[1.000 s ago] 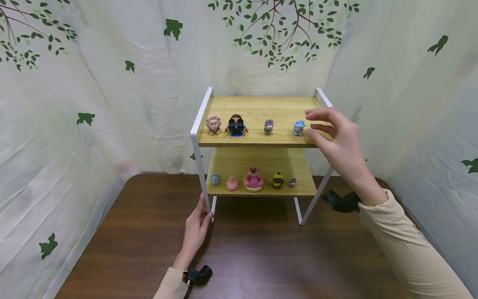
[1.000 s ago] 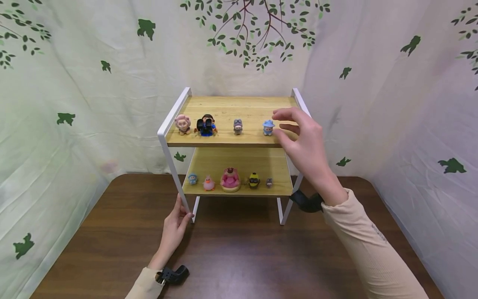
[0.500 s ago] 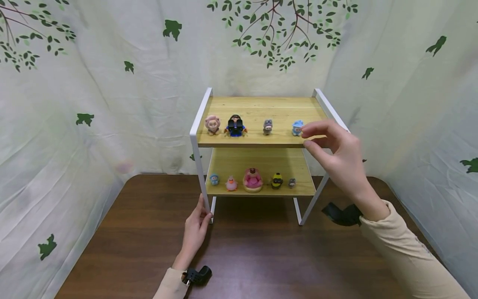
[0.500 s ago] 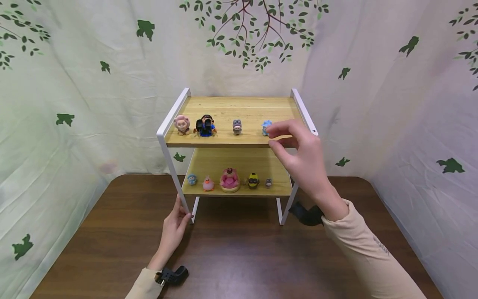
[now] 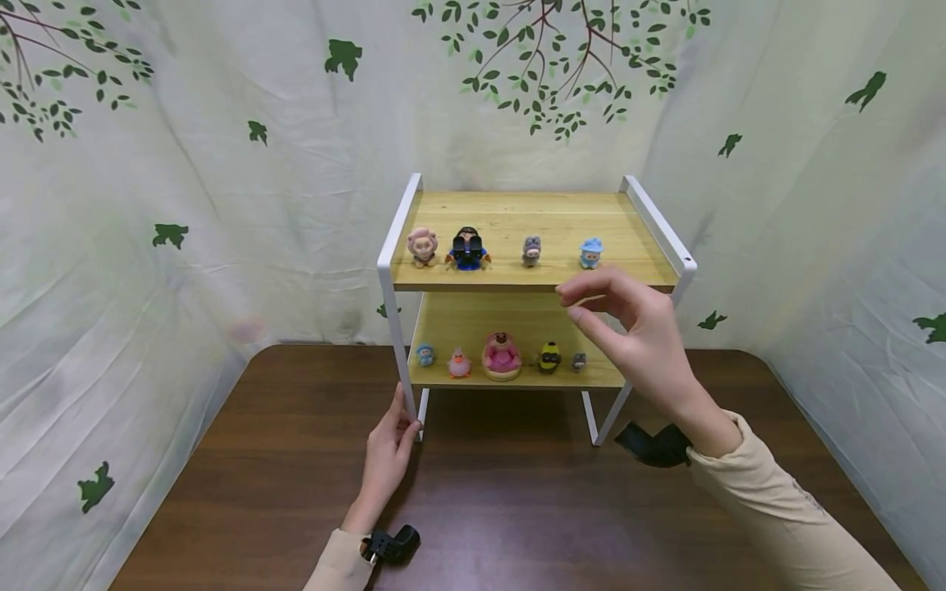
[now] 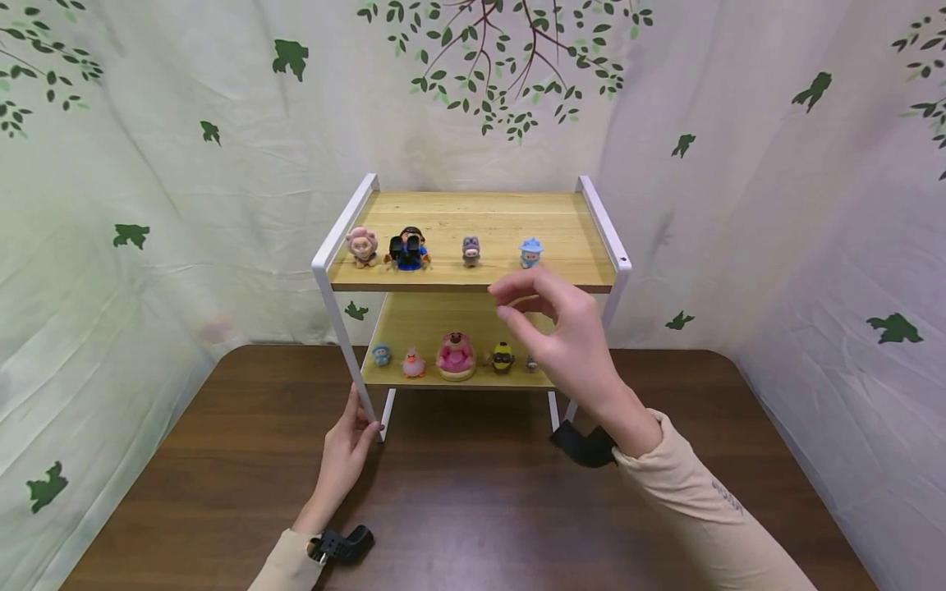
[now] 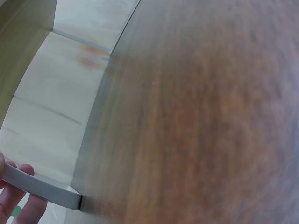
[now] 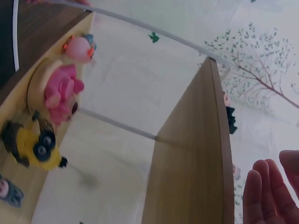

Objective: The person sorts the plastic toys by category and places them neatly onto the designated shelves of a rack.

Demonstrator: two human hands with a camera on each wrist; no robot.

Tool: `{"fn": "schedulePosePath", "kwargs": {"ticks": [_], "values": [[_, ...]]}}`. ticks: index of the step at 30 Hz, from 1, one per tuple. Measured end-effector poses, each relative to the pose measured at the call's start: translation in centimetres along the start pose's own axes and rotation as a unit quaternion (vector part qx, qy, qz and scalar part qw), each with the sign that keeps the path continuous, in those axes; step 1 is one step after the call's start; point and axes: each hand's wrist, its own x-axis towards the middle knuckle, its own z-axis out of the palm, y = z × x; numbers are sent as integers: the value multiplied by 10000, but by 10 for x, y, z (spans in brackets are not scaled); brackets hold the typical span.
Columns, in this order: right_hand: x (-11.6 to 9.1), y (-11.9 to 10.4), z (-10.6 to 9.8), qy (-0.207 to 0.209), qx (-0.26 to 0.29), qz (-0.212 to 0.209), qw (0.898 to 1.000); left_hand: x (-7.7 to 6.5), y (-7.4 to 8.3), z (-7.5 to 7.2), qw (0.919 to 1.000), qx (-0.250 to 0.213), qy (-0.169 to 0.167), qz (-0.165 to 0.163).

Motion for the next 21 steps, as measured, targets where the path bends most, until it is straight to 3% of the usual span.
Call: {"fn": "schedulePosePath", "kwargs": {"ticks": [7, 21], "values": [[-6, 8, 15, -255, 150, 51, 9995, 0, 1, -1, 10000, -5, -17, -53], [-7, 24, 49, -636, -129, 339, 9973, 0, 1, -1, 10000, 17, -23, -81]]}}
